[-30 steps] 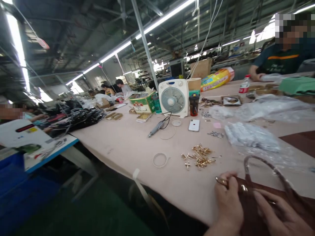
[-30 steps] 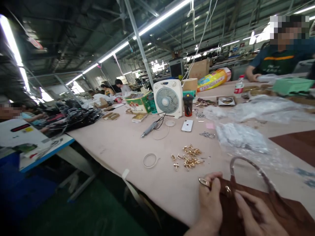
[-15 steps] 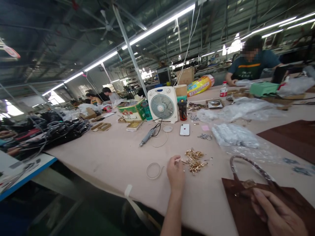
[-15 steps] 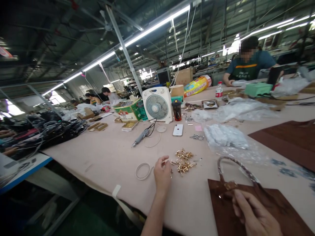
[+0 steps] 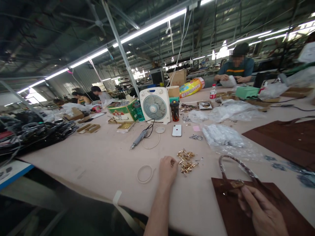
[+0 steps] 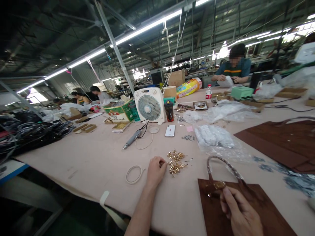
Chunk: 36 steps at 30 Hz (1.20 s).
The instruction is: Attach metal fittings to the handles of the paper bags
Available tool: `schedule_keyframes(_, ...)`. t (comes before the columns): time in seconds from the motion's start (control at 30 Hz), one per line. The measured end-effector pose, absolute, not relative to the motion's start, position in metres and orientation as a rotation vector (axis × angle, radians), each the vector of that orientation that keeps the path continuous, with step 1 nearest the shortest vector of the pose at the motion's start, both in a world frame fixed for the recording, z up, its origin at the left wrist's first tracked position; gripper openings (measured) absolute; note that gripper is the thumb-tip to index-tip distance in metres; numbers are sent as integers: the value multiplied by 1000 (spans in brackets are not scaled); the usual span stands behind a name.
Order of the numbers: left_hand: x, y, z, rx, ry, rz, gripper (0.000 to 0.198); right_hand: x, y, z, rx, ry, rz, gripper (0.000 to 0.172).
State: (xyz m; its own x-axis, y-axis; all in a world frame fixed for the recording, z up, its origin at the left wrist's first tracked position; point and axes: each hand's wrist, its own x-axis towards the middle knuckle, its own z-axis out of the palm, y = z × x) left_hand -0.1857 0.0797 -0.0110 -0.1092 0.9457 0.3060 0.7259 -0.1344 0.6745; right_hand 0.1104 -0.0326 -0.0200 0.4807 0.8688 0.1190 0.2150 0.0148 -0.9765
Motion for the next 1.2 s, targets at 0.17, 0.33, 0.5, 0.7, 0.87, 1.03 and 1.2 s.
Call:
schedule_keyframes(0.17, -185, 79, -14, 1855, 1876, 1135, 14, 114, -30, -32, -1448, -946, 877, 45)
schedule_keyframes(0.33, -189, 75, -10, 1727, 1816, 1286, 40, 105, -36, -12, -1279, -922, 874, 44)
schedule_keyframes(0.5, -177, 83, -12, 1612, 2067, 1624, 49, 102, -29, -3, -1145, -857, 838, 39)
schedule_keyframes(0.7, -83, 33, -3, 1498, 1659, 1530, 50, 102, -34, -3, -1076, -875, 878, 31)
schedule_keyframes(0.87, -6, 0, -7, 1586, 1154, 1504, 28, 105, -37, 0, -1066, -940, 858, 29)
schedule_keyframes(1.03, 9, -13, -3, 1652, 949, 1480, 25, 115, -36, -9, -1214, -844, 740, 36)
schedule_keyframes(1.2, 5, -19, -1, 1545, 926, 1426, 23, 119, -36, -18, -1159, -760, 877, 40)
